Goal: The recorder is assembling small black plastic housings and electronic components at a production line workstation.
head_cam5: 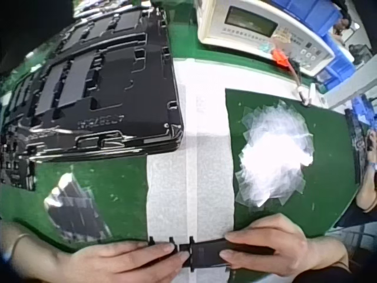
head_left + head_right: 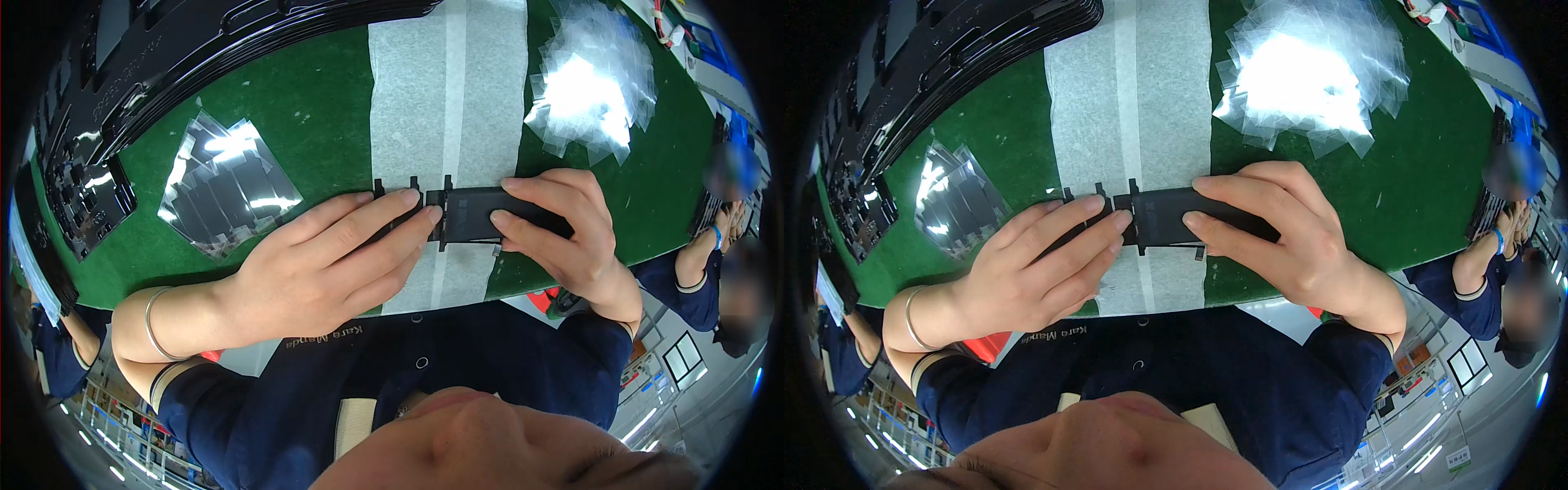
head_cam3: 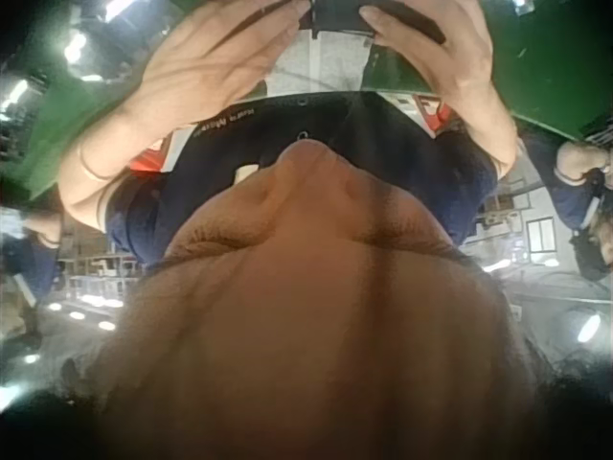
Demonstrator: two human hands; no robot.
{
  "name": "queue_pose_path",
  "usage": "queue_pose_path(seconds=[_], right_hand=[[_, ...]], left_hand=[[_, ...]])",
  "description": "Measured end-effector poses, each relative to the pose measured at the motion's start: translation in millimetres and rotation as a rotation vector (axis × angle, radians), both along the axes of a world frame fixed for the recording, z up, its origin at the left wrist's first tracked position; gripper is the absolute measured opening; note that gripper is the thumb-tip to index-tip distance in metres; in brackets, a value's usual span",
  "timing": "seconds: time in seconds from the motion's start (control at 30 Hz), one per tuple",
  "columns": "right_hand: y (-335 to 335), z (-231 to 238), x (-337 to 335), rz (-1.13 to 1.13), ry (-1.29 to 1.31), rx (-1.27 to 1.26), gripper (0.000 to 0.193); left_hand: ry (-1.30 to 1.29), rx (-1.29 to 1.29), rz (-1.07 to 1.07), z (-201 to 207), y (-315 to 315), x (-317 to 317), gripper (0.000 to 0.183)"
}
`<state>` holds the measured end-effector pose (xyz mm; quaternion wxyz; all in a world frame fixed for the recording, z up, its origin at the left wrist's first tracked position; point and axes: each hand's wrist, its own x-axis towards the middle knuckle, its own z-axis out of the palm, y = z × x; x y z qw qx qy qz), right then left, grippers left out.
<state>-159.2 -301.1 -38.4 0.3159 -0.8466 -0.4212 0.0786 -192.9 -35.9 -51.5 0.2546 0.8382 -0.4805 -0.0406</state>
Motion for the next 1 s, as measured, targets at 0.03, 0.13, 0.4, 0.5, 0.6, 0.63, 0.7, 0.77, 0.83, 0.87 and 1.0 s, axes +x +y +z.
queue_pose_path(seconds=[0.03,0.13,0.4,0.5,0.6,0.63,0.7,0.77,0.83,0.87,1.0], right_hand=[[0.9,0.6,-0.7,-0.016,0.001,-0.001,0.039],[4.1,4.9,1.1,-0.027,0.009,0.007,0.041],[6.7,9.8,-18.8,-0.215,0.025,0.058,0.024],[15.8,14.4,-44.5,-0.308,0.369,0.290,0.016],[40.6,5.7,-76.1,-0.242,0.628,0.666,0.016],[45.7,3.1,-81.8,-0.218,0.628,0.647,0.016],[55.5,-4.6,-90.8,-0.221,0.554,0.664,0.016],[59.0,-4.5,-93.1,-0.278,0.580,0.710,0.020],[53.5,-2.1,-85.7,-0.277,0.106,0.556,0.024],[50.5,2.5,-84.6,-0.348,0.178,0.617,0.025],[40.0,3.7,-81.2,-0.361,0.441,0.740,0.014]], left_hand=[[0.020,-0.002,0.010,0.4,0.0,0.0,0.031],[-0.025,-0.026,0.025,3.3,0.8,0.4,0.032],[-0.029,-0.084,-0.110,22.2,-1.8,-44.7,0.022],[0.214,-0.249,0.150,25.3,-9.8,-55.7,0.039],[0.554,-0.972,0.381,-0.2,-28.0,-67.0,0.054],[0.660,-1.376,0.402,-8.6,-44.6,-71.3,0.050],[0.724,-1.331,0.500,-5.2,-48.0,-72.4,0.032],[0.598,-1.294,0.517,-6.6,-50.6,-71.1,0.016],[0.595,-1.240,0.524,-0.9,-50.0,-75.2,0.010],[0.550,-1.183,0.479,1.3,-47.9,-75.8,0.009],[0.292,-0.962,0.463,-3.8,-46.3,-79.8,0.013]])
